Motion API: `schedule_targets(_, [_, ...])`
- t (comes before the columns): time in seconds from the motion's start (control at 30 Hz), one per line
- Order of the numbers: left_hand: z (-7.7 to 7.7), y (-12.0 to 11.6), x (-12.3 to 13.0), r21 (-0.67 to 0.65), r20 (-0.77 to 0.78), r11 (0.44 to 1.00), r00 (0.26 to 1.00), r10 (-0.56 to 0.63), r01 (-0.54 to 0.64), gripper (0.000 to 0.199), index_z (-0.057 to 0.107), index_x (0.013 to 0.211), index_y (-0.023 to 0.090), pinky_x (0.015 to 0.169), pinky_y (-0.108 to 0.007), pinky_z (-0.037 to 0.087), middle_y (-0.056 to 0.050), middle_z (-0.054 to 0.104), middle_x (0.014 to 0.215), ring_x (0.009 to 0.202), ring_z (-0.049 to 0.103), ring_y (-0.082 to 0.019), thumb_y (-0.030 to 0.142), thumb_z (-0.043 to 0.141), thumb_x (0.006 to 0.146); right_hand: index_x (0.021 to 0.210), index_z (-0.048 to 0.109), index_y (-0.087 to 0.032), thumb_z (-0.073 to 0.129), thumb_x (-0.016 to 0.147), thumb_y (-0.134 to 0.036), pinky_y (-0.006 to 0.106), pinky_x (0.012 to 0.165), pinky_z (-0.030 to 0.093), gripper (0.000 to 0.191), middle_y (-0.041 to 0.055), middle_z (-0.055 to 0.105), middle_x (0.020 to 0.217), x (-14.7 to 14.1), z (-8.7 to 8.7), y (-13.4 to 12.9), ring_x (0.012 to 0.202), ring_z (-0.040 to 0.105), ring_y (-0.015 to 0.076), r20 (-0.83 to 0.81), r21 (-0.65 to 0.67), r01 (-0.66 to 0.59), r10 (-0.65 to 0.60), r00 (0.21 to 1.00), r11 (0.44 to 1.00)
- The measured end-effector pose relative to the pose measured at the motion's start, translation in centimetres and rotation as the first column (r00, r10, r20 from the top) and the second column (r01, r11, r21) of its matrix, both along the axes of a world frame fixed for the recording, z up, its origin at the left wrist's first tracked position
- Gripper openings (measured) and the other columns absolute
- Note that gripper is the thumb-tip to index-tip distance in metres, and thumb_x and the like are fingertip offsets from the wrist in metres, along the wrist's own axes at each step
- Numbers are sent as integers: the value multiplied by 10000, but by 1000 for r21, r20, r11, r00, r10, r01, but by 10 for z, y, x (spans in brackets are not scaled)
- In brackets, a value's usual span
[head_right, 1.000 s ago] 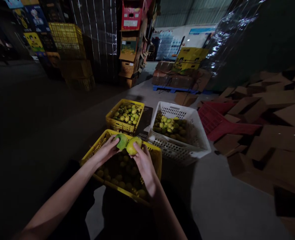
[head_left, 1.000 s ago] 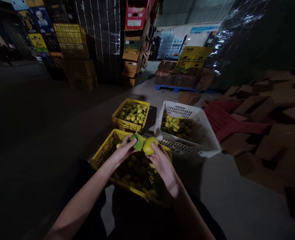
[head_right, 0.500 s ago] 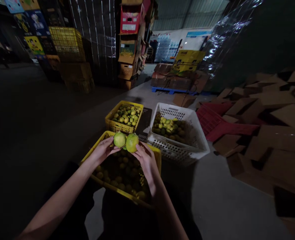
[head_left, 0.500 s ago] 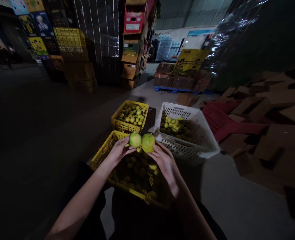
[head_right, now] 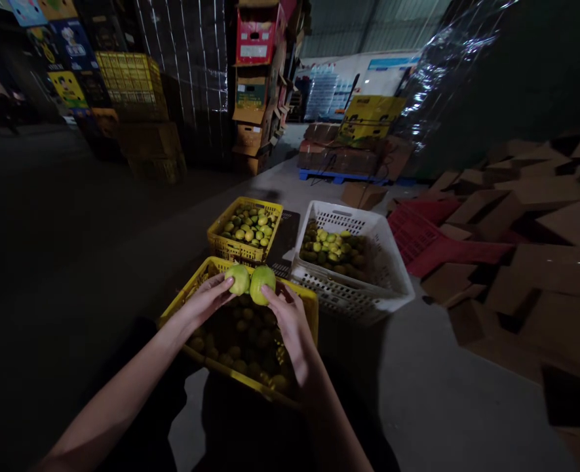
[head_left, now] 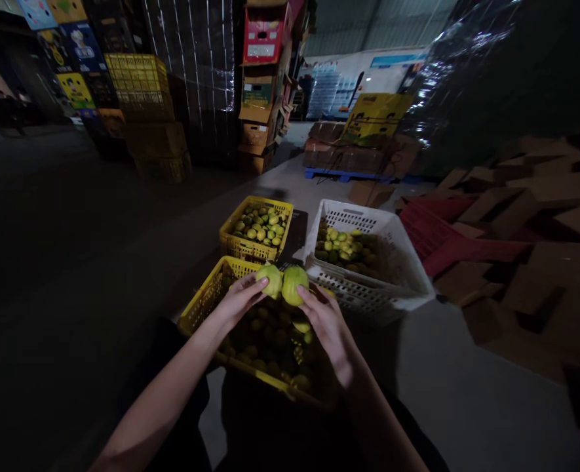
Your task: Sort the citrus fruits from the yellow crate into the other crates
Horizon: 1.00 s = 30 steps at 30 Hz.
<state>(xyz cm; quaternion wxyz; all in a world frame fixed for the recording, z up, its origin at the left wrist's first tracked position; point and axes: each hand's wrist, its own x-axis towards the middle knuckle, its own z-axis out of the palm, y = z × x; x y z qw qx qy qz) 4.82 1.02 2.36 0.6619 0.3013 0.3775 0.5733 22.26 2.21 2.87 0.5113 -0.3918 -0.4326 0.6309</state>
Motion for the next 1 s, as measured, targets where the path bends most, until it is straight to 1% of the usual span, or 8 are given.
schedule_targets(0.1, [0, 2, -3, 34, -9, 999, 1000, 5, -5, 395, 721, 896, 149, 836, -244, 500, -57, 717, 930, 908, 657, -165, 373, 852, 598, 981, 704, -224, 777, 662, -465, 432, 853, 539, 407, 80, 740, 971, 3, -1, 4, 1006, 665, 291, -1, 39, -27, 27, 1000, 999])
schedule_targets(0.3, [1, 3, -8, -89, 95, 987, 986, 139, -131, 268, 688, 834, 185, 811, -240, 524, -1, 701, 908, 829, 647, -117, 297, 836, 640, 960, 718, -227, 764, 686, -460, 448, 889, 525, 362, 84, 736, 1023, 8, -2, 4, 1014, 665, 283, -53, 26, -45, 46, 998, 999])
schedule_targets(0.43, [3, 5, -9, -110, 87, 982, 982, 166, -156, 334, 720, 825, 151, 814, -251, 528, -39, 718, 885, 873, 651, -151, 362, 853, 603, 932, 734, -228, 785, 684, -395, 448, 937, 504, 304, 71, 737, 1050, 8, -5, 4, 993, 676, 267, -136, -30, -44, 39, 990, 999])
schedule_targets(0.53, [3, 6, -8, -60, 45, 988, 989, 142, -139, 418, 746, 825, 128, 805, -238, 512, -58, 729, 847, 870, 652, -162, 412, 873, 544, 925, 740, -228, 787, 688, -389, 464, 968, 486, 291, 63, 745, 1023, 6, -6, 4, 995, 678, 268, -158, -56, -56, 47, 986, 997])
schedule_targets(0.67, [5, 2, -2, -4, 15, 998, 998, 66, -66, 441, 762, 881, 149, 838, -223, 484, -52, 736, 921, 874, 646, -141, 346, 896, 509, 896, 749, -237, 780, 702, -387, 475, 967, 489, 248, 61, 743, 1016, -1, -3, -1, 1009, 672, 275, -134, -45, -75, 68, 989, 996])
schedule_targets(0.83, [6, -2, 6, -47, -5, 998, 999, 51, -51, 427, 757, 826, 130, 830, -254, 484, -50, 728, 850, 796, 640, -137, 295, 913, 465, 973, 738, -243, 813, 663, -360, 425, 945, 506, 339, 51, 727, 1053, -7, -3, -6, 1005, 668, 256, -100, -58, -109, 103, 990, 992])
schedule_targets(0.93, [6, 0, 4, -44, 25, 998, 999, 46, -45, 426, 742, 833, 131, 835, -259, 481, -45, 720, 863, 807, 639, -139, 289, 911, 475, 948, 740, -224, 822, 647, -370, 409, 921, 516, 344, 56, 737, 1007, -5, -5, -4, 982, 673, 254, -101, -65, -104, 98, 990, 992])
schedule_targets(1.0, [5, 1, 1, -27, 57, 998, 997, 51, -49, 412, 727, 837, 145, 806, -236, 484, -31, 712, 869, 813, 637, -129, 296, 905, 498, 933, 737, -213, 813, 655, -389, 400, 913, 515, 338, 61, 740, 987, -3, -5, -3, 978, 674, 254, -113, -63, -92, 84, 990, 994])
